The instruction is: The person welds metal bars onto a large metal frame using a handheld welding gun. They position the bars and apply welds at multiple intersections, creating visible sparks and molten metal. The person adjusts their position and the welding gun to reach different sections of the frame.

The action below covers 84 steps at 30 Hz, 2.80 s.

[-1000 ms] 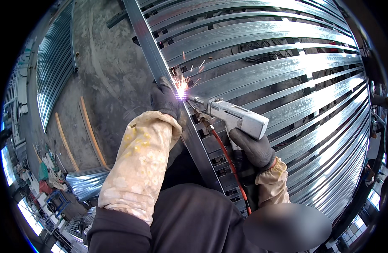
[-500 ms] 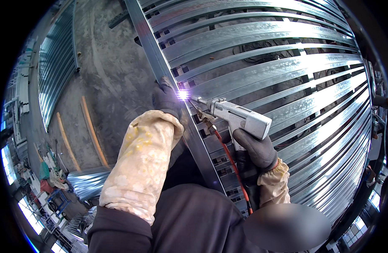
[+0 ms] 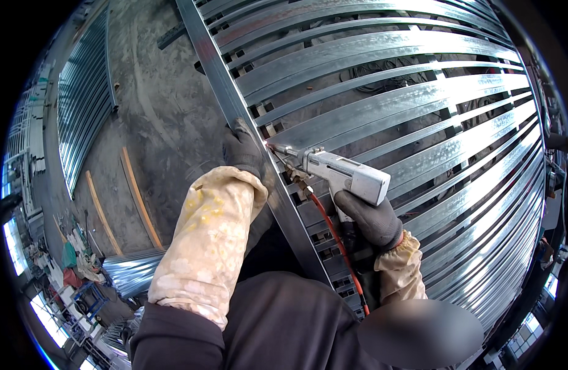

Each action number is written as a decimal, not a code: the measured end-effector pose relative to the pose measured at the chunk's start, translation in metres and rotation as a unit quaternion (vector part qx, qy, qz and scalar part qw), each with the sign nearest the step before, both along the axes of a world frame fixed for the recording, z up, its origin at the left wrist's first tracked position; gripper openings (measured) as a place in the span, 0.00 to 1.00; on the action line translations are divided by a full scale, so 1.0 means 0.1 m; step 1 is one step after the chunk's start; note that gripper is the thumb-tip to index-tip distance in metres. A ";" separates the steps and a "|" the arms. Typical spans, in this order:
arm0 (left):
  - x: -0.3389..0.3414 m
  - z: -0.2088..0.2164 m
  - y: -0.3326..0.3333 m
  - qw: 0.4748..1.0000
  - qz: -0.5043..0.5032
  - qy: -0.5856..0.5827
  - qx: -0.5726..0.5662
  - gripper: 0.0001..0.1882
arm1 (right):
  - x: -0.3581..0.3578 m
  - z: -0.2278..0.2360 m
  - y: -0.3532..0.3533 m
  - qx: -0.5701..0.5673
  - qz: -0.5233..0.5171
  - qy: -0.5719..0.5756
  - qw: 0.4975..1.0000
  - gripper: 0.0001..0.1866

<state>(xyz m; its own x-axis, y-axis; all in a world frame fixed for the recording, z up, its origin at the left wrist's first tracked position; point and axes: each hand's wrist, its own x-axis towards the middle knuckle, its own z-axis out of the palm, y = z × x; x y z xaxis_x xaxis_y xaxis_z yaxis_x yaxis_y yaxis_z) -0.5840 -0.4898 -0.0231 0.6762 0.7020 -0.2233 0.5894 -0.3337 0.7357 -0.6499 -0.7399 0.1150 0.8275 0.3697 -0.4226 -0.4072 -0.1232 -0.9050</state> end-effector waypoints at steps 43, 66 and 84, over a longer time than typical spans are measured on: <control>-0.04 -0.17 0.06 0.998 -0.012 -0.043 -0.033 0.29 | -0.04 0.22 -0.17 0.057 -0.078 0.074 0.993 0.15; -0.11 -0.44 0.33 0.976 -0.144 -0.111 -0.117 0.27 | -0.80 1.62 0.94 -0.031 -0.609 -0.109 0.785 0.27; -0.19 2.22 0.11 0.405 -0.859 -0.039 -0.310 0.41 | -1.52 2.61 0.65 -0.090 -0.764 -0.380 0.513 0.23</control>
